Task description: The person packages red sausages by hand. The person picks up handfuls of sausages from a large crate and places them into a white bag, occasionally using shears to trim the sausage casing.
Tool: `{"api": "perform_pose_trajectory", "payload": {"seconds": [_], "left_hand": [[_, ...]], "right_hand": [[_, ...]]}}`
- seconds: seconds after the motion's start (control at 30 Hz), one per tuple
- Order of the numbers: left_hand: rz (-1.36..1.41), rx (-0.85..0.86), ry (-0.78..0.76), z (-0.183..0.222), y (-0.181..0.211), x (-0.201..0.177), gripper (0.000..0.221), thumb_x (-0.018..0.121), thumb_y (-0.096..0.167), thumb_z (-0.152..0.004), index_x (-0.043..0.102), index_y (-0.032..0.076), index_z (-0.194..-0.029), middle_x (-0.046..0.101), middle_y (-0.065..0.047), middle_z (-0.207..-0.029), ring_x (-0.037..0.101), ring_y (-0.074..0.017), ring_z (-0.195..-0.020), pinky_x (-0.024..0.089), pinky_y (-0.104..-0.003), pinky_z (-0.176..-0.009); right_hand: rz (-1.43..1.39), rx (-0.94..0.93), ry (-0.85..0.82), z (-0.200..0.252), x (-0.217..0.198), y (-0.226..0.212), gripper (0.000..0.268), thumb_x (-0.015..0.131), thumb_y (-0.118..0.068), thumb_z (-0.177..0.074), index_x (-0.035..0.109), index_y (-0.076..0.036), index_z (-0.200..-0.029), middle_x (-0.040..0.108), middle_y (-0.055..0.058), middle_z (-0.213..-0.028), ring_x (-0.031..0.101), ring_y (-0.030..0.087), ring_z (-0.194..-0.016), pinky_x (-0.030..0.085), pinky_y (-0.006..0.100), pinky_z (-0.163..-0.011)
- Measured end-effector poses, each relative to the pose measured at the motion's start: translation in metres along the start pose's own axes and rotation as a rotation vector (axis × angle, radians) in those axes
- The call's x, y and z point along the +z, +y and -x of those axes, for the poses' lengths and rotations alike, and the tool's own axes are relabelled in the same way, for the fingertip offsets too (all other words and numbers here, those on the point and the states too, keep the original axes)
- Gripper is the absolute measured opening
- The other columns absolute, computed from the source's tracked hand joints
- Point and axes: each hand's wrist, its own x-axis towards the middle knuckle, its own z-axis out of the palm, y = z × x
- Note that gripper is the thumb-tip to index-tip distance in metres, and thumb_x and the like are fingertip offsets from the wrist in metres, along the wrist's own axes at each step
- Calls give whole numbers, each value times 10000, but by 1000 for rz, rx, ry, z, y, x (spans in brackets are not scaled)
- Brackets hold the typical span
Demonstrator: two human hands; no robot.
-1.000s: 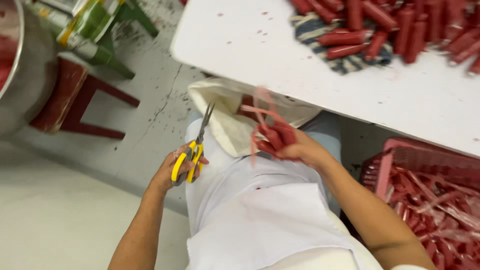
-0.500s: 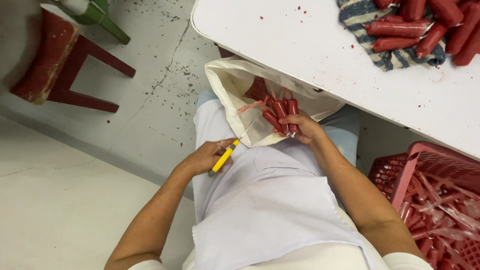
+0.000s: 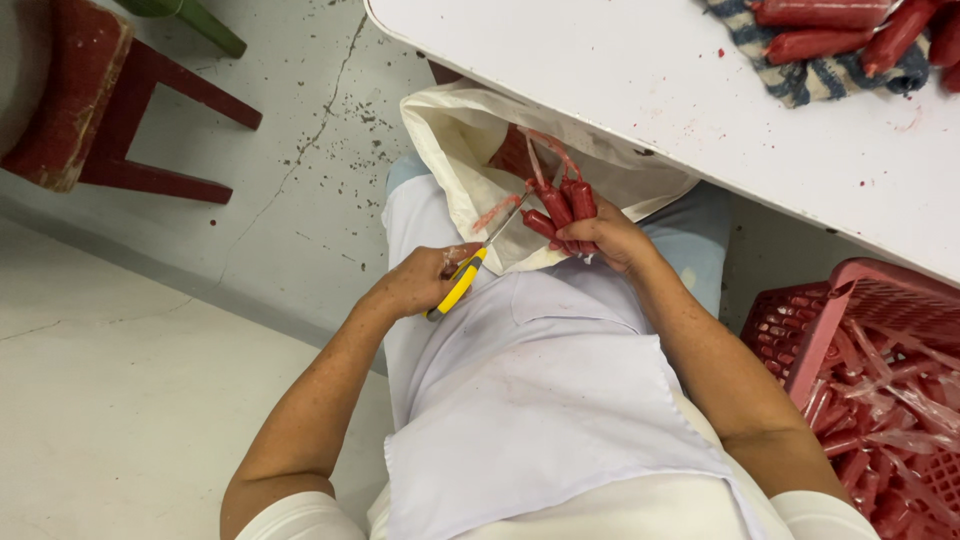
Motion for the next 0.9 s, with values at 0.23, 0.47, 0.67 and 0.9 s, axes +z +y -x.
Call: {"api": "perform_pose_trajectory", "payload": {"seconds": [0.23, 0.47, 0.67, 0.9], "left_hand": [[70, 0, -13, -16, -29, 7, 630, 712, 96, -882, 547, 209, -1479, 731, -215, -1045, 694, -302, -921, 561, -315, -773], [302, 39, -18, 1, -38, -2, 692, 727, 12, -811, 547, 148, -1464, 734, -172, -898, 670, -239, -708, 580, -303, -661], [447, 173, -127, -4, -41, 4, 742, 709, -3, -812, 460, 64, -1508, 742, -253, -989, 697, -288, -598, 584, -357, -616], [346, 188, -104, -29, -37, 13, 737, 718, -49, -832, 477, 111, -1510, 752, -220, -981, 710, -280, -609, 580, -318, -608]], "right_hand": [[2, 0, -6, -2, -2, 4, 646, 743, 12, -672, 441, -27, -1243, 651, 197, -891, 746, 336, -702, 636, 377, -571], [-2, -16, 29, -32, -48, 47, 698, 759, 68, -674, 453, -38, -1292, 664, 252, -904, 741, 405, -705, 636, 431, -546], [72, 14, -29, -16, -24, 21, 676, 741, 40, -666, 467, -18, -1281, 658, 218, -889, 738, 340, -702, 623, 364, -556], [116, 30, -94, 18, 17, -29, 698, 737, 78, -618, 512, 16, -1275, 657, 244, -866, 736, 361, -675, 615, 376, -530]]}}
